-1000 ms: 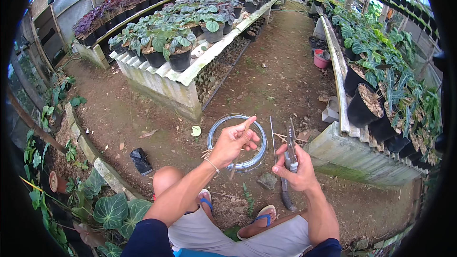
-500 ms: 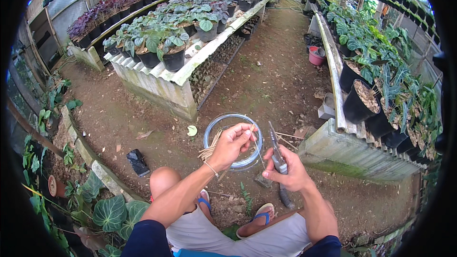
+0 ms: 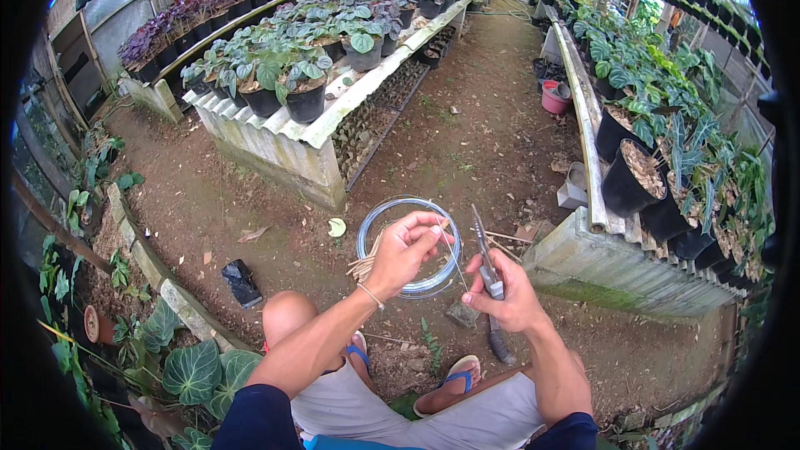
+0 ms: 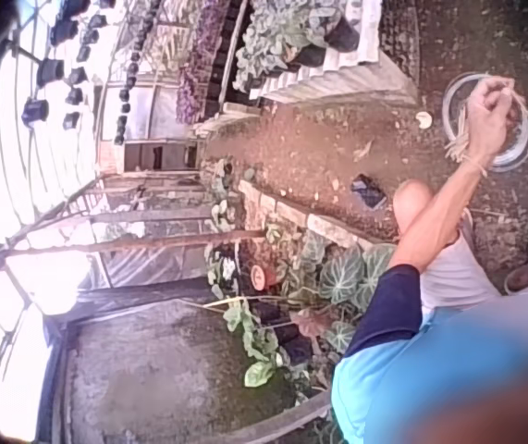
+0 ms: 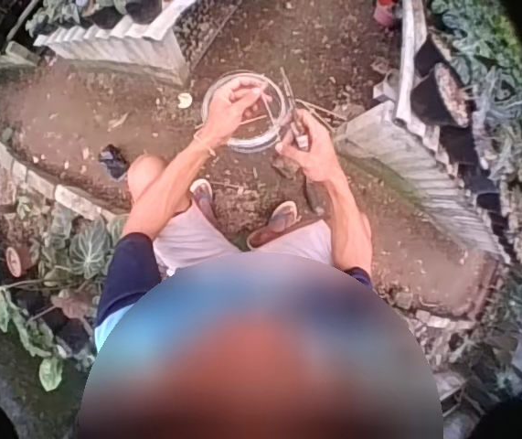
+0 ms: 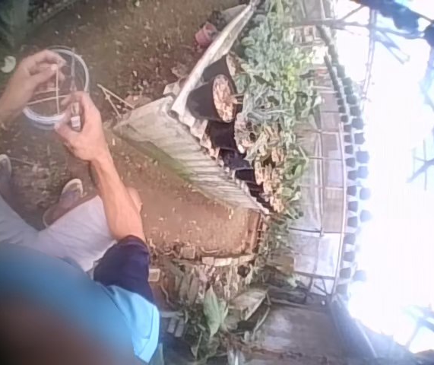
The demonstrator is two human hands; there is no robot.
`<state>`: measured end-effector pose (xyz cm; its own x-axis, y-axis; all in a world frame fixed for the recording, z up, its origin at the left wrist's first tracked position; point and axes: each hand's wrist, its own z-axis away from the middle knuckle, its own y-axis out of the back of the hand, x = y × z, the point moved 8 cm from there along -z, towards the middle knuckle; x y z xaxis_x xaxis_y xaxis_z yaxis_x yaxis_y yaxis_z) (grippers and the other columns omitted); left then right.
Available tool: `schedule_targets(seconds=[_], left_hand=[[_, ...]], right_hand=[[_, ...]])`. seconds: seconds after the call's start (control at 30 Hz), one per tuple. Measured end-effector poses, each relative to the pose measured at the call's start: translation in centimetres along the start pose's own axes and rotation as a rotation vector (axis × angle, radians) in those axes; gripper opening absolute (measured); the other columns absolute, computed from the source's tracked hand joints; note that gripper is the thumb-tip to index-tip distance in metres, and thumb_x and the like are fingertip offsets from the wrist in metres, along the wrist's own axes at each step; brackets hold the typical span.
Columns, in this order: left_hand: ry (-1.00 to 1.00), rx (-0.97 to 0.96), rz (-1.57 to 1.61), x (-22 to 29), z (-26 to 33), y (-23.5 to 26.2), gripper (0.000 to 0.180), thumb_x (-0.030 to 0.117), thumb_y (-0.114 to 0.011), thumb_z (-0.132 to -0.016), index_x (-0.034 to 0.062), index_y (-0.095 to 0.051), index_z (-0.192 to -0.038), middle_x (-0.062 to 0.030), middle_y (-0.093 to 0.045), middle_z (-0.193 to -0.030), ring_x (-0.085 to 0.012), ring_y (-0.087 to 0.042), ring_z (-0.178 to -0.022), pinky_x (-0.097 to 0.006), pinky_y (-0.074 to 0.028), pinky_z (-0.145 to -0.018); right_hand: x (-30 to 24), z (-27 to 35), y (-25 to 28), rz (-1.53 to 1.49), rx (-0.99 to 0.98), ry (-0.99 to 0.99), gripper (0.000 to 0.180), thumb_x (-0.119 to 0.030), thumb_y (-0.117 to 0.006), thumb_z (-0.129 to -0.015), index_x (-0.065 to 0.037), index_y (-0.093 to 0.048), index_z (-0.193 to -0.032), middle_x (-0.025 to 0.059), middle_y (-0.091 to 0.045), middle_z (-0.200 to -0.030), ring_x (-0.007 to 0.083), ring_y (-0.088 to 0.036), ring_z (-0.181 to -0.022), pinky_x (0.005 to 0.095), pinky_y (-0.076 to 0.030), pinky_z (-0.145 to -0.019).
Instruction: The person sits on the ground in a greenhouse and uses pliers to cut short lengths of wire. They then wrap each wire around a thin wooden stick to form a loop at one end, creating small wire stakes.
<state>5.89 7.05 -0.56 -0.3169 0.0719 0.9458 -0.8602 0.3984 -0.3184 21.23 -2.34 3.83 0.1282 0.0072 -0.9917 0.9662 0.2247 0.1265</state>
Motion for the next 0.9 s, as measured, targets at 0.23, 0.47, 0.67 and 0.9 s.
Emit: schedule_targets(seconds=[0.23, 0.47, 0.67, 0.9], left_hand=[[-0.071, 0.067, 0.003, 0.9, 0.3, 0.0, 0.026, 0.014, -0.065, -0.103, 0.0088, -0.049, -0.123, -0.0113, -0.077, -0.102, -0.0024, -0.057, -0.073, -0.018, -0.046, -0.063], [-0.112, 0.069, -0.068, 1.1, 0.3, 0.0, 0.023, 0.015, -0.065, -0.102, 0.0032, -0.054, -0.120, -0.0114, -0.078, -0.103, -0.0045, -0.065, -0.083, -0.022, -0.052, -0.072], [-0.145, 0.091, -0.077, 1.2, 0.4, 0.0, 0.022, 0.016, -0.066, -0.102, 0.0019, -0.058, -0.117, -0.0106, -0.078, -0.104, -0.0042, -0.064, -0.080, -0.021, -0.053, -0.070], [-0.173, 0.094, -0.151, 1.8, 0.5, -0.2, 0.022, 0.017, -0.067, -0.102, 0.0004, -0.063, -0.116, -0.0084, -0.077, -0.102, -0.0067, -0.067, -0.082, -0.023, -0.055, -0.071]], right_hand=[[0.0, 0.0, 0.1, 0.067, 0.032, 0.005, 0.037, -0.003, -0.079, -0.085, -0.007, -0.058, -0.116, -0.0051, -0.059, -0.080, 0.0026, -0.052, -0.070, 0.0215, -0.041, -0.062], [0.5, 0.0, 0.5, 0.107, 0.068, -0.019, 0.037, -0.004, -0.080, -0.084, -0.008, -0.059, -0.114, -0.0050, -0.060, -0.078, 0.0032, -0.053, -0.069, 0.0236, -0.042, -0.063], [0.7, -0.1, 0.6, 0.158, 0.092, -0.009, 0.037, -0.007, -0.080, -0.083, -0.008, -0.059, -0.113, -0.0036, -0.062, -0.077, 0.0042, -0.055, -0.069, 0.0250, -0.045, -0.064], [0.2, 0.0, 0.6, 0.185, 0.106, 0.022, 0.036, -0.009, -0.080, -0.083, -0.008, -0.060, -0.112, -0.0022, -0.063, -0.077, 0.0056, -0.058, -0.071, 0.0261, -0.047, -0.066]])
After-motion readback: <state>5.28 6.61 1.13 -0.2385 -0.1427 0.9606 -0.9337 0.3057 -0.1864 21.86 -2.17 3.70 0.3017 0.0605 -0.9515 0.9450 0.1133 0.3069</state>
